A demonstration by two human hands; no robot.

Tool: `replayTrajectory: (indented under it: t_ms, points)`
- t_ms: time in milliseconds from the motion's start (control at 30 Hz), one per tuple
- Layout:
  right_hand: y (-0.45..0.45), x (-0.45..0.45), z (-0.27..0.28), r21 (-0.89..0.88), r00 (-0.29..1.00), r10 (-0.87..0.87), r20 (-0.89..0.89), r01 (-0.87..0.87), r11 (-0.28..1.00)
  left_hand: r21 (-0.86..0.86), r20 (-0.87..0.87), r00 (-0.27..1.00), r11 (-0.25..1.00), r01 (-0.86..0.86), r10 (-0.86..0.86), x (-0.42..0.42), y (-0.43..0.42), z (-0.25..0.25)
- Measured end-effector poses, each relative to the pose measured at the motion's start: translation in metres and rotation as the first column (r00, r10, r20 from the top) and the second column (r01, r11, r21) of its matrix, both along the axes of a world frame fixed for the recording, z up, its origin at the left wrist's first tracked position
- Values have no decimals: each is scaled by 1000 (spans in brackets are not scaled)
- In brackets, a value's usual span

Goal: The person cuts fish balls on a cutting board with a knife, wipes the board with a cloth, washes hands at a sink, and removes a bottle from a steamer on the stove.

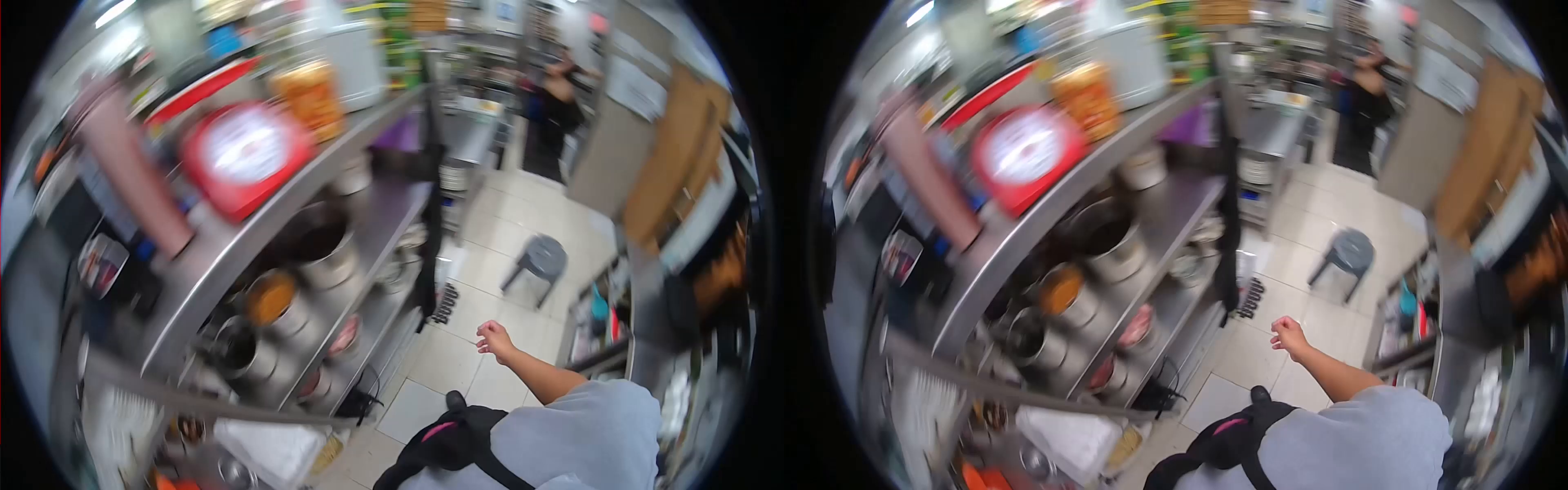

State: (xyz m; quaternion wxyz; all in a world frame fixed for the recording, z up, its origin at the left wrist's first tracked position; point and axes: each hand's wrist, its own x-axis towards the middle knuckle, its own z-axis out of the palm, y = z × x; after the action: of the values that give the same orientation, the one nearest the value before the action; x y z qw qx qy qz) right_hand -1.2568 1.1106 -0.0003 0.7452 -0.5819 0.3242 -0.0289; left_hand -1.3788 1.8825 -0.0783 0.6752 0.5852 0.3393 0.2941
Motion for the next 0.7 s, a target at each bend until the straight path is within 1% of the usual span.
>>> replayTrajectory:
  t_ms: [33, 67, 133, 167, 267, 300, 367, 467, 533, 600, 633, 667, 700]
  points:
    - [-15, -27, -19, -56, 997, 1, -73, -5, 998, 22, -94, 996, 1000, 1, 1, 24, -41, -1]
    - [-37, -51, -38, -99, 989, 16, -149, -31, 995, 26, -158, 985, 997, 79, -73, 48, -79, -5]
    - [-80, -112, -76, -91, 944, -105, -312, 81, 993, 0, -286, 932, 972, 233, -224, 86, -155, -25]
    - [-97, -143, -92, -81, 920, -189, -344, 171, 982, -31, -348, 886, 948, 317, -307, 102, -195, -35]
    - [-139, -221, -115, -23, 808, -384, -446, 419, 908, -171, -515, 676, 836, 522, -528, 129, -297, -62]
    - [-153, -230, -119, -24, 801, -398, -447, 434, 901, -220, -557, 590, 789, 574, -585, 133, -326, -69]
    - [-182, -245, -127, 11, 738, -490, -464, 558, 830, -301, -624, 420, 699, 649, -659, 140, -374, -84]
    - [-227, -189, -127, 81, 779, -514, -359, 575, 814, -367, -662, 232, 577, 730, -713, 160, -430, -97]
    - [-260, -116, -121, 131, 862, -442, -248, 482, 866, -376, -669, 138, 493, 784, -730, 191, -463, -102]
    - [-282, -21, -81, 131, 914, -381, -142, 398, 908, -354, -658, 78, 399, 846, -749, 246, -504, -102]
    - [-294, 25, -61, 139, 945, -322, -65, 328, 934, -329, -631, 63, 340, 881, -773, 275, -531, -99]
    - [-307, 72, -48, 131, 962, -272, -10, 271, 954, -294, -588, 48, 269, 917, -808, 306, -558, -96]
    - [-320, 117, -37, 119, 974, -220, 45, 213, 970, -236, -519, 24, 170, 957, -854, 334, -588, -92]
